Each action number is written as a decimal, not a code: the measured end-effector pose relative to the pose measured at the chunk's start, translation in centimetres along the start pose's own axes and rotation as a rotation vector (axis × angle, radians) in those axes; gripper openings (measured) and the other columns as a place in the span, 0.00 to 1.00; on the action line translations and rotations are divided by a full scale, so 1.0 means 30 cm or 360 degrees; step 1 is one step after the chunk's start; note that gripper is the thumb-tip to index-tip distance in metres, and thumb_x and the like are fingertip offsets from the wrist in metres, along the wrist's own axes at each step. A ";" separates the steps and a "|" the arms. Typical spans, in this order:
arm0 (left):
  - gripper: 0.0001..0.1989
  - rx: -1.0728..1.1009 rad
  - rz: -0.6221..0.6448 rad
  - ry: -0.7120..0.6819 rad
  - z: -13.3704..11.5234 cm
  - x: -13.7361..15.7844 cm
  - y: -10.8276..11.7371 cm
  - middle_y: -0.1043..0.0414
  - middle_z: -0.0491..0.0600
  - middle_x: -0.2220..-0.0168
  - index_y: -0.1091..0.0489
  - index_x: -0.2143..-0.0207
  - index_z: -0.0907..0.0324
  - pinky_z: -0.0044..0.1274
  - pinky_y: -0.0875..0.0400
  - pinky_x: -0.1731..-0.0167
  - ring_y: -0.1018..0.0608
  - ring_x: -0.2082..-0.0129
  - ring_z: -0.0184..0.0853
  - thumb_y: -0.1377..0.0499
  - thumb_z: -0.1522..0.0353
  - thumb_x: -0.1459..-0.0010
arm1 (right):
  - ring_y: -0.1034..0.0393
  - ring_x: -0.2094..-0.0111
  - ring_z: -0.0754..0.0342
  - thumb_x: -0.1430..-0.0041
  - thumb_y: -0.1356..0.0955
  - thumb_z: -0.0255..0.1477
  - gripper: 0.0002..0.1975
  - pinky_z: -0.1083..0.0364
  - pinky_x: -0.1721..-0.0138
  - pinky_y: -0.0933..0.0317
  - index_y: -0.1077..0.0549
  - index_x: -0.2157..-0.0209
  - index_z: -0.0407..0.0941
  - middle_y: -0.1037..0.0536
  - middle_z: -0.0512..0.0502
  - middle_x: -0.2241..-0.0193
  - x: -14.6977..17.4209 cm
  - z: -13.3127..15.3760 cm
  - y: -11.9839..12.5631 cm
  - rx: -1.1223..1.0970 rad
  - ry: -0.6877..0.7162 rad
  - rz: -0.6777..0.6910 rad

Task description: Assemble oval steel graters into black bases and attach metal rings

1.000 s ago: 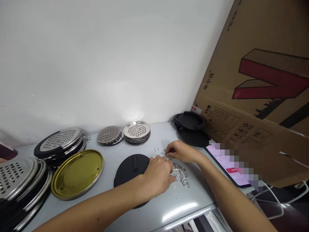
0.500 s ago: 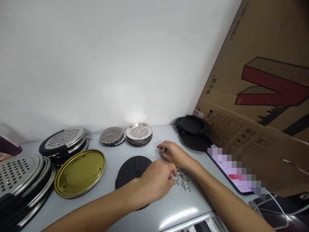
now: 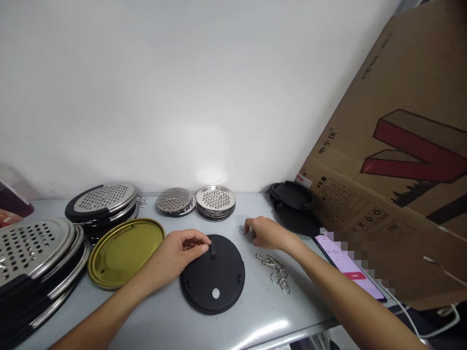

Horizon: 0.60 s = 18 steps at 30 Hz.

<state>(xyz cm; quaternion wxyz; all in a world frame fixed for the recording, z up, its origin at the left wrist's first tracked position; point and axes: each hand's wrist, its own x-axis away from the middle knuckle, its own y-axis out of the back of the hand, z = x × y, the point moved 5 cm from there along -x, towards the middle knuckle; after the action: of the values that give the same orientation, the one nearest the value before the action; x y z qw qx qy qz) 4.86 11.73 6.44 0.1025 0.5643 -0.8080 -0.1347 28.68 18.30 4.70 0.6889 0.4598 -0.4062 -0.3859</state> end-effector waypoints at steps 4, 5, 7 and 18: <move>0.09 0.0036 -0.0107 -0.0033 0.012 0.025 0.016 0.21 0.49 0.63 0.24 0.63 0.58 0.28 0.29 0.60 0.21 0.62 0.39 0.40 0.65 0.44 | 0.29 0.72 0.53 0.57 0.33 0.19 0.16 0.60 0.74 0.44 0.23 0.64 0.43 0.21 0.45 0.71 -0.003 -0.025 -0.016 -0.0009 -0.0036 -0.0017; 0.09 0.0042 -0.0134 -0.0040 0.013 0.029 0.022 0.20 0.49 0.63 0.23 0.63 0.58 0.28 0.29 0.60 0.21 0.62 0.39 0.40 0.65 0.44 | 0.29 0.72 0.53 0.56 0.33 0.20 0.14 0.59 0.73 0.44 0.23 0.65 0.42 0.21 0.45 0.71 0.005 -0.036 -0.010 -0.0009 -0.0043 -0.0036; 0.09 0.0065 -0.0174 -0.0046 0.013 0.032 0.031 0.20 0.49 0.63 0.23 0.63 0.58 0.29 0.29 0.60 0.21 0.61 0.39 0.40 0.65 0.44 | 0.29 0.71 0.53 0.54 0.34 0.20 0.12 0.59 0.72 0.42 0.23 0.66 0.41 0.21 0.44 0.72 0.029 -0.055 0.020 -0.0008 -0.0055 -0.0089; 0.10 0.0106 -0.0338 -0.0109 -0.009 0.039 0.010 0.22 0.49 0.63 0.24 0.60 0.58 0.27 0.29 0.59 0.22 0.62 0.37 0.38 0.66 0.44 | 0.33 0.78 0.57 0.50 0.27 0.38 0.13 0.56 0.74 0.35 0.23 0.68 0.43 0.26 0.50 0.80 0.089 0.234 0.092 -0.1749 0.0331 -0.0321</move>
<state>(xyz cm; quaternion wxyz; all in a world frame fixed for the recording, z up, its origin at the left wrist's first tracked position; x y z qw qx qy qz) 4.29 10.68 6.82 0.0413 0.6448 -0.7508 -0.1372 23.69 14.41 9.59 0.8231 0.1058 -0.0298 -0.5572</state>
